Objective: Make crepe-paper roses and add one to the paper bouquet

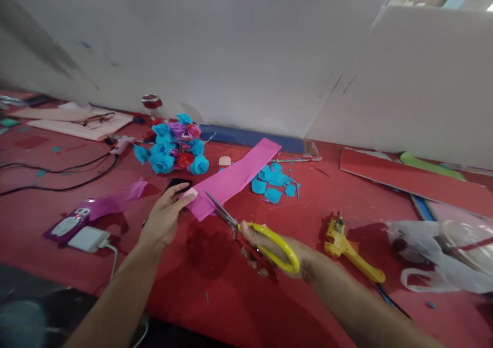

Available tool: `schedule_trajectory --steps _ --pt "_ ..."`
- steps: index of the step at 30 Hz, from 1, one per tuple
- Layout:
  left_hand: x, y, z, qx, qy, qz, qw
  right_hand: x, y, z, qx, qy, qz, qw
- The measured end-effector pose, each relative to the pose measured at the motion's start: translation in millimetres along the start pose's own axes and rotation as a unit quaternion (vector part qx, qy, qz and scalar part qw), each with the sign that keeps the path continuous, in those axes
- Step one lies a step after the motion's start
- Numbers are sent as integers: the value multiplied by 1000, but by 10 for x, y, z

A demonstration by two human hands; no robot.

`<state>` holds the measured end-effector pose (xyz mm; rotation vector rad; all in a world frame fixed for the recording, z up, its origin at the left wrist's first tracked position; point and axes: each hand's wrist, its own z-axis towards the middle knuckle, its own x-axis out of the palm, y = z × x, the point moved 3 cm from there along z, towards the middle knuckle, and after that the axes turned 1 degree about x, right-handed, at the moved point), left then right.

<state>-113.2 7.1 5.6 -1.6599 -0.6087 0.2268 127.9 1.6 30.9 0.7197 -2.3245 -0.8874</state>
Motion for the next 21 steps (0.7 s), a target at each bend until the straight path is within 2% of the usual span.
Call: schedule_trajectory --steps 4,11,17,21 --pt "-11 -11 -4 -6 -3 11 1000 -47 11 35 9 25 -4 1000" --pt "-34 20 10 -12 12 0 1000 -65 -16 77 -1 29 -67 997" --pt "-35 39 20 -38 7 -25 999 -54 6 83 -25 4 -111 993" --pt "-53 40 30 -40 8 -34 999 -75 23 103 -9 -31 -154 987"
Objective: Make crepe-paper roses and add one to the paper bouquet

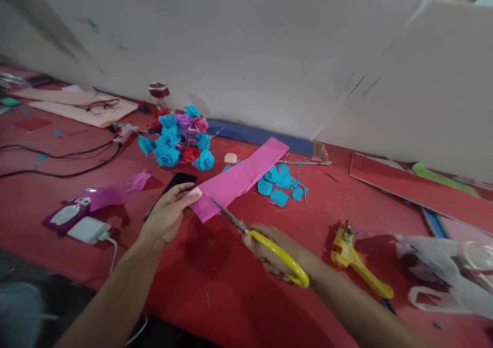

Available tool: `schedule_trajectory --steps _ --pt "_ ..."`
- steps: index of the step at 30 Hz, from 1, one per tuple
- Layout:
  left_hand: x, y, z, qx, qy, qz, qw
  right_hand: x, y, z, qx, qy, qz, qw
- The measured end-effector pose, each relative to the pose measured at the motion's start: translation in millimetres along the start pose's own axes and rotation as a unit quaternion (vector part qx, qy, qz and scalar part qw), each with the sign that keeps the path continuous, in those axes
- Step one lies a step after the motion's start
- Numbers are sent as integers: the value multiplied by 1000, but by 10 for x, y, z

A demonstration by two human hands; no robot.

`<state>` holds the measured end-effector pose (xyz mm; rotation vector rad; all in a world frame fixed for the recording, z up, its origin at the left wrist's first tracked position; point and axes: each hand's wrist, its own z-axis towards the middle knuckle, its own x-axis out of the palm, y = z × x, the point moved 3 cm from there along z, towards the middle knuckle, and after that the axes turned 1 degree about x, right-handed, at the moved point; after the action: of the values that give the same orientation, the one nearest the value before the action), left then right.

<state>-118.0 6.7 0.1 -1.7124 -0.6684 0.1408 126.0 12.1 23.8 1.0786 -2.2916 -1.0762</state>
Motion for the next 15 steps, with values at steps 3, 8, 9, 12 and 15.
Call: schedule_trajectory --steps 3,8,9,12,15 --pt "-15 5 0 -2 -1 7 1000 1 16 -16 25 -19 -42 999" --pt "-16 18 -17 -17 -7 19 1000 0 40 -65 57 -33 -68 995" --pt "-9 17 -22 -20 -6 17 1000 -4 45 -70 56 -29 -66 996" --pt "12 11 -36 -36 0 2 999 -13 66 -71 31 14 -43 999" --pt "16 -4 -40 -39 -2 -10 999 -22 74 -58 12 53 -24 998"
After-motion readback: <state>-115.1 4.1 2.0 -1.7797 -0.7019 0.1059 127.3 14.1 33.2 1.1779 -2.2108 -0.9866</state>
